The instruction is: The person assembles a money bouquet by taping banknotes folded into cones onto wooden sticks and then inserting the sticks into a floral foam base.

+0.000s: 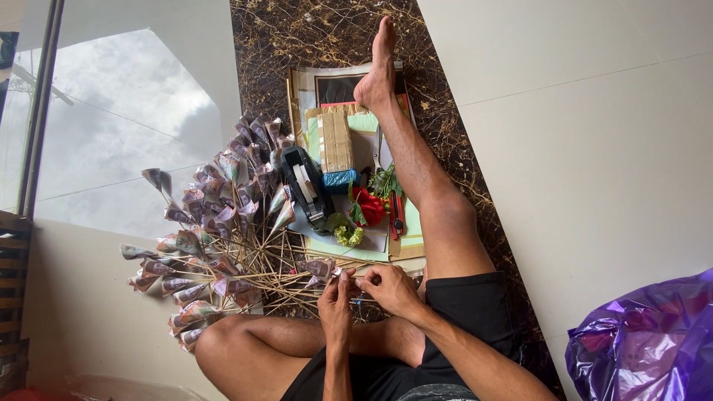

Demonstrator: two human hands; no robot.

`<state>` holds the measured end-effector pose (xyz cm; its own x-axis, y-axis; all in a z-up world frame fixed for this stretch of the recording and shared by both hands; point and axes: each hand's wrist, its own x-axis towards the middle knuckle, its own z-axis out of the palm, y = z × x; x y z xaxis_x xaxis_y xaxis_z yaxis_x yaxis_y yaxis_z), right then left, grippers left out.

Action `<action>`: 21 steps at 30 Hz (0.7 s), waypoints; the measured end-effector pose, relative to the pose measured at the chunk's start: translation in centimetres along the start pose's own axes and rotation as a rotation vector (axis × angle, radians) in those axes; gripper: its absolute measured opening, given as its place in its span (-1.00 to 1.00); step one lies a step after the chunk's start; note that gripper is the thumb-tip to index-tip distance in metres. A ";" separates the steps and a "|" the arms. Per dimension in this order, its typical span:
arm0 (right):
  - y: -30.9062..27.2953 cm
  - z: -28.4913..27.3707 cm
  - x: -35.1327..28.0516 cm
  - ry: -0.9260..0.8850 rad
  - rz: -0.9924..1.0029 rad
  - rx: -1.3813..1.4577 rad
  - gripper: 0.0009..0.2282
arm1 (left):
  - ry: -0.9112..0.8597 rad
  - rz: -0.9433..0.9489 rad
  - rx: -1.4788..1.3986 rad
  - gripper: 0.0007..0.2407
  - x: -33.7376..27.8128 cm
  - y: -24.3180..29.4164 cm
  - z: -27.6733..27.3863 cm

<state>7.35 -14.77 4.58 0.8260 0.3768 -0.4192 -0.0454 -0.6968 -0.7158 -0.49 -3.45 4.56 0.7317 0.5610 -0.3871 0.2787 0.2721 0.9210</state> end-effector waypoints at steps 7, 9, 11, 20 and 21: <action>0.0 -0.8 0.1 -0.043 0.012 -0.028 -0.78 | 0.045 0.004 0.037 -0.70 0.5 -0.9 0.2; -0.3 -1.2 -0.1 -0.072 0.022 0.043 -0.77 | 0.037 0.219 0.033 -0.82 0.6 -1.7 0.0; 0.3 -0.9 0.2 -0.102 0.023 0.016 -0.78 | 0.069 0.219 0.035 -0.83 0.7 -2.4 0.0; 1.5 -0.3 1.1 -0.094 0.021 0.031 -0.78 | 0.067 0.292 0.114 -0.84 0.0 -0.7 -0.2; 1.6 -0.3 1.0 -0.096 0.009 0.052 -0.78 | 0.070 0.292 0.119 -0.83 0.0 -0.9 -0.3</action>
<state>8.28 -15.73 3.18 0.7681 0.4290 -0.4754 -0.0835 -0.6690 -0.7386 -0.89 -3.48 3.73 0.7484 0.6551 -0.1036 0.1370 0.0002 0.9906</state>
